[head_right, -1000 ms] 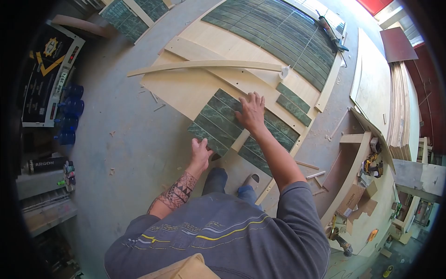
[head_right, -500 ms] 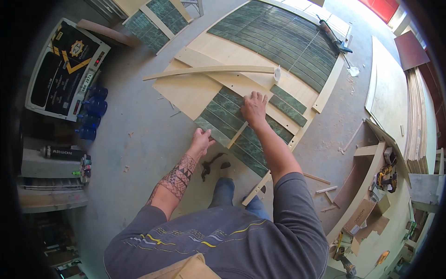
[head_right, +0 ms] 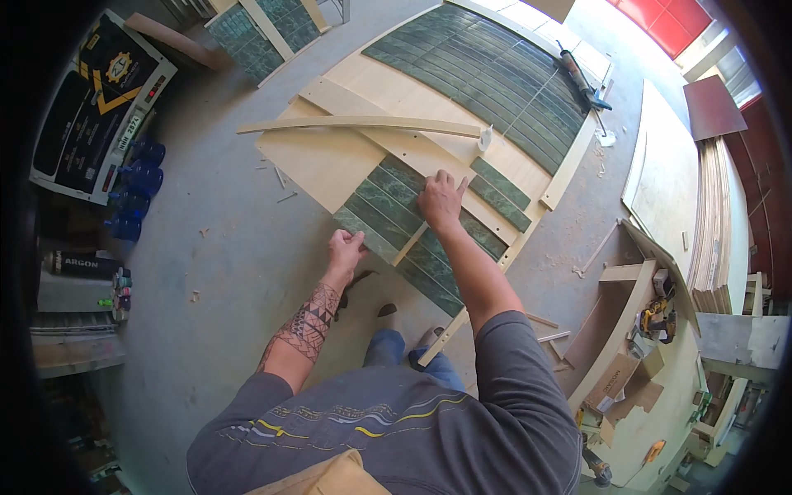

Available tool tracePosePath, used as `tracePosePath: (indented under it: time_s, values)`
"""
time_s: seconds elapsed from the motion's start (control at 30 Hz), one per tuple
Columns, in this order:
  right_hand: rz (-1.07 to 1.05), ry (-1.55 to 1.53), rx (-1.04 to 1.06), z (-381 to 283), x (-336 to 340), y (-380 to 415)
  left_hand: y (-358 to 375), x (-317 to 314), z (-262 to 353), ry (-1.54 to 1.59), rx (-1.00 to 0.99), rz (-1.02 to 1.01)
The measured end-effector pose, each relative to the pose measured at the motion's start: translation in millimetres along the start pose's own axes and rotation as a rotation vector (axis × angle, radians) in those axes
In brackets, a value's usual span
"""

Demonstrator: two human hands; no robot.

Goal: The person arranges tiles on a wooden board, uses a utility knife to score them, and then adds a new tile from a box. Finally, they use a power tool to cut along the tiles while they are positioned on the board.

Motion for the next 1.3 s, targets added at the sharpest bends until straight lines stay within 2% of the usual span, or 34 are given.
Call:
tracePosePath:
  time_s: [0.13, 0.23, 0.3, 0.33, 0.4, 0.47, 0.57, 0.6, 0.73, 0.8, 0.87, 0.9, 1.0, 1.13, 1.2, 1.3]
  values:
    - [-0.001, 0.009, 0.018, 1.8, 0.1, 4.0, -0.6, 1.6, -4.2, -0.021, 0.029, 0.005]
    - [0.058, -0.098, 0.073, 8.1, 10.2, 16.7, -5.0, 0.8, -13.9, 0.067, 0.041, 0.049]
    - [-0.026, -0.339, 0.153, 16.3, 20.9, 32.9, -8.8, 5.5, -24.5, 0.156, 0.025, 0.086]
    - [-0.030, -0.352, 0.160, 23.0, 30.9, 44.5, -3.4, 8.1, -21.9, 0.147, 0.047, 0.113]
    - [-0.009, -0.599, 0.326, 37.8, 60.0, 78.0, -0.9, 11.7, -20.3, 0.138, 0.044, 0.150]
    - [-0.013, -0.775, 0.364, 58.9, 89.9, 121.2, -4.3, 17.9, -28.1, 0.108, 0.041, 0.201]
    - [-0.129, -0.900, 0.343, 103.5, 117.2, 189.5, 2.4, 16.5, -27.8, 0.106, 0.059, 0.314]
    - [-0.161, -0.940, 0.341, 120.2, 123.4, 210.2, -9.9, 24.1, -40.3, 0.201, 0.074, 0.213]
    - [-0.301, -0.936, 0.192, 195.3, 137.9, 285.0, -8.3, 16.7, -38.2, 0.255, 0.156, 0.300]
    - [-0.342, -0.913, 0.088, 233.5, 140.6, 309.3, -11.9, 24.7, -49.1, 0.161, 0.193, 0.423]
    - [-0.299, -0.907, 0.048, 265.9, 135.6, 324.1, -5.6, 16.2, -29.3, 0.044, 0.169, 0.495]
    - [-0.259, -0.885, 0.013, 281.0, 134.5, 324.8, -0.5, 13.1, -15.7, -0.057, 0.147, 0.562]
    - [-0.263, -0.759, -0.040, 310.7, 141.4, 311.8, 3.6, 12.5, 23.3, -0.017, 0.178, 0.689]
    - [-0.209, -0.604, -0.140, 335.5, 153.0, 281.2, -35.9, 65.5, 37.7, -0.208, 0.085, 0.721]
    - [-0.201, -0.589, -0.180, 342.7, 156.4, 268.3, -53.5, 73.9, 58.3, -0.414, 0.020, 0.714]
    - [-0.208, -0.572, -0.217, 337.6, 163.5, 249.0, -74.4, 79.6, 79.9, -0.519, 0.020, 0.722]
Point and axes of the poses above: each hand's wrist, its own y-axis away from the middle knuckle, its own x-axis out of the back of the hand, z = x × y, the point moved 5 cm from there along -y, towards the middle knuckle, and after that the axes turned 7 degrees about -z, right-handed, at the moved point
